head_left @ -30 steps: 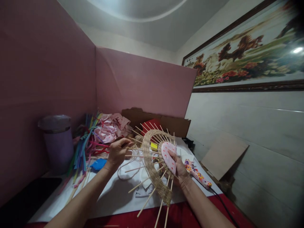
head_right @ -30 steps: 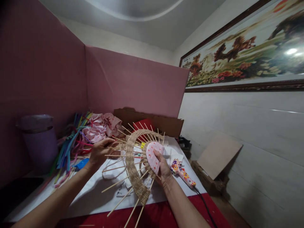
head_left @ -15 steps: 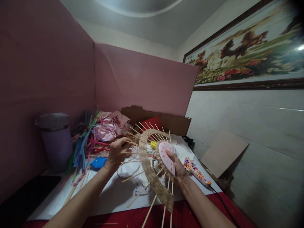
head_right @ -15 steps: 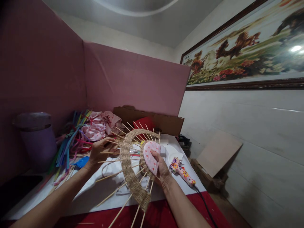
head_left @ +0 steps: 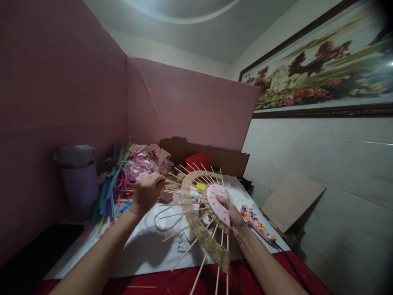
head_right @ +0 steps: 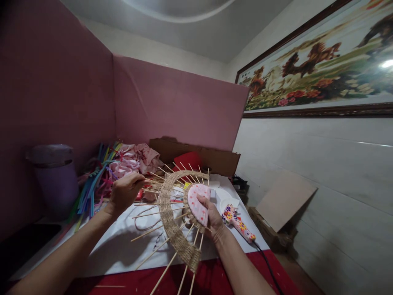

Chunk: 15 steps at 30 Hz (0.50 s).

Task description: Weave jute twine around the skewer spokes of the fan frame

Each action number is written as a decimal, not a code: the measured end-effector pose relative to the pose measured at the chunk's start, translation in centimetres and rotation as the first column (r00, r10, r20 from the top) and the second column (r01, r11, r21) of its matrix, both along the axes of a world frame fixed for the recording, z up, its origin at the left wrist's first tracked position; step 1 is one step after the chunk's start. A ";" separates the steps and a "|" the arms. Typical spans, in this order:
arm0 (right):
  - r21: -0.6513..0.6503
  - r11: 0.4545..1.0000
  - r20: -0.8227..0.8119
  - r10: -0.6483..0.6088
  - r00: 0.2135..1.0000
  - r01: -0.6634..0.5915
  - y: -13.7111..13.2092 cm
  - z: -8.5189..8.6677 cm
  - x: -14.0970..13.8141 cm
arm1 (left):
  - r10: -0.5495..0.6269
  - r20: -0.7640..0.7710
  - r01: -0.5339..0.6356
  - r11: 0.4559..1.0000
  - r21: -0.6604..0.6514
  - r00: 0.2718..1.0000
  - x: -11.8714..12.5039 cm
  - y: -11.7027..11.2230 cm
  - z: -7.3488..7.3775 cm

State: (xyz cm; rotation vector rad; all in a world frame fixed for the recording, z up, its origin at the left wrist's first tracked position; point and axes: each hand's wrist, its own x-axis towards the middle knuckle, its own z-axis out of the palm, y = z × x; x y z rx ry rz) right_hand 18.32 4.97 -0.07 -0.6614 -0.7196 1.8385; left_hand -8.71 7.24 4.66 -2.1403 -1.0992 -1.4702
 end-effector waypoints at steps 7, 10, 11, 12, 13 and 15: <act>-0.030 0.997 0.033 0.073 0.997 -0.072 -0.1 0.0 0.2 | -0.004 -0.004 0.004 0.998 -0.068 1.000 -0.4 0.7 0.0; -0.025 0.997 0.009 0.078 0.997 -0.078 -0.4 0.1 0.1 | -0.046 0.099 0.061 0.986 -0.157 0.994 -1.0 1.4 -0.1; -0.016 0.996 0.003 0.084 0.996 -0.084 -0.5 0.2 0.1 | -0.062 0.142 0.087 0.980 -0.180 0.988 -1.1 1.5 -0.1; -0.009 0.996 -0.001 0.089 0.996 -0.089 -0.6 0.3 0.0 | -0.073 0.189 0.111 0.973 -0.201 0.979 -1.1 1.6 -0.2; -0.009 0.996 -0.002 0.090 0.996 -0.090 -0.7 0.4 0.0 | -0.079 0.241 0.134 0.966 -0.222 0.967 -1.0 1.6 -0.2; -0.030 0.997 0.003 0.074 0.997 -0.074 -1.0 0.7 -0.2 | -0.097 0.348 0.200 0.942 -0.271 0.932 -0.6 1.6 -0.4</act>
